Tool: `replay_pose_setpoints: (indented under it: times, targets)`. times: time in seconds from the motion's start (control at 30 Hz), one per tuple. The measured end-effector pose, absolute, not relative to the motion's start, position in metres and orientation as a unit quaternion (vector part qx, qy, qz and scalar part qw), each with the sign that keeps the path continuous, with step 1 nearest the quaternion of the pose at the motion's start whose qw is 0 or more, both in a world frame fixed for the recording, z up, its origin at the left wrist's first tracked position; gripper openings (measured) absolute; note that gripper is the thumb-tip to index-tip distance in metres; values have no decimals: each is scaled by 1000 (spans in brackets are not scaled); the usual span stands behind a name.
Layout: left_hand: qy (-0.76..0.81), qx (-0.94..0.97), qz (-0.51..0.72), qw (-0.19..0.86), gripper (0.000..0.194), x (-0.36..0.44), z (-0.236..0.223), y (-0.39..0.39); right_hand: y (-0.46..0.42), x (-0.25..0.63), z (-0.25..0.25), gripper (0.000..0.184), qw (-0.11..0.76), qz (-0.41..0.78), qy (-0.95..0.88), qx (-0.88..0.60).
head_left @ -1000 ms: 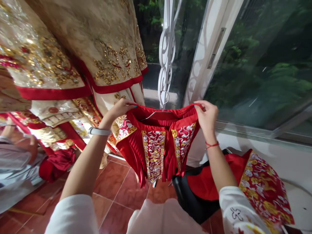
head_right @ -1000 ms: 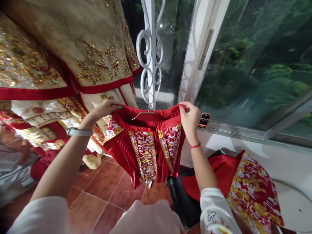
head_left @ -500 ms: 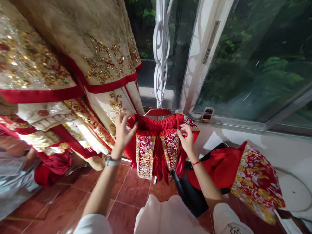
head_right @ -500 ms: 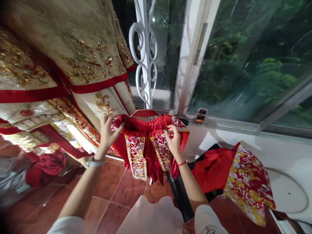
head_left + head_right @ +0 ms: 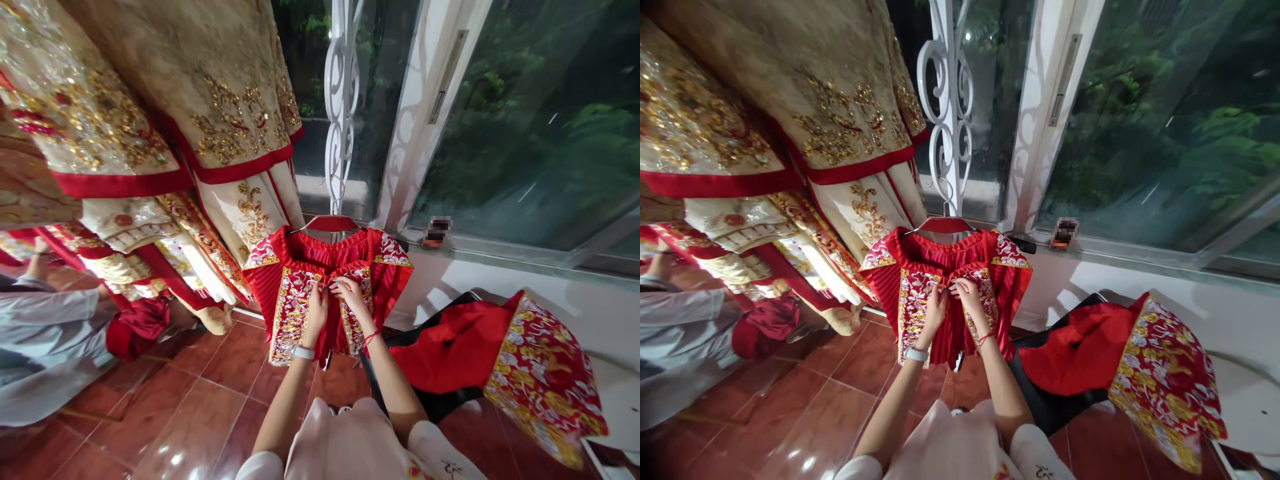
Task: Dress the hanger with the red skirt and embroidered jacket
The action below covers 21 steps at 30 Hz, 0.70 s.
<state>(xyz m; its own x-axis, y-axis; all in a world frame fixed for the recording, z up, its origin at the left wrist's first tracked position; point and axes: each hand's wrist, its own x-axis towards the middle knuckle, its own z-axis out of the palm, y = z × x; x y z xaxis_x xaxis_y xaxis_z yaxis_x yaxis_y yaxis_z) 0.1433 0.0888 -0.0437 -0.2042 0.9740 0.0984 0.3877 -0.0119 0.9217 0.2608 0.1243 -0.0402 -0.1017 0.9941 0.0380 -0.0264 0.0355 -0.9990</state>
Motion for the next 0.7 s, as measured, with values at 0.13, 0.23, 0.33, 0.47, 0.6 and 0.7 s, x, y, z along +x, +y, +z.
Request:
replay_pose_setpoints:
  times: [0.13,0.23,0.33,0.47,0.6,0.7]
  targets:
    - [598,531,463,382,23,148,-52,49,114,264,-50,19,480,561,-527,-421]
    - [568,488,507,427,39,161,-63,19,111,258,-48,25,453,581,-540,-407]
    - [557,477,547,403,39,167,-67,6,111,250,-39,28,457,507,-561,-468]
    - [593,498,528,349,39,158,-61,9,108,244,-21,31,492,383,-565,-540]
    - [597,510,511,349,47,156,-55,6,99,257,0,35,483,476,-571,-462]
    - [580,514,524,353,49,167,-48,-4,92,274,12,35,491,523,-560,-414]
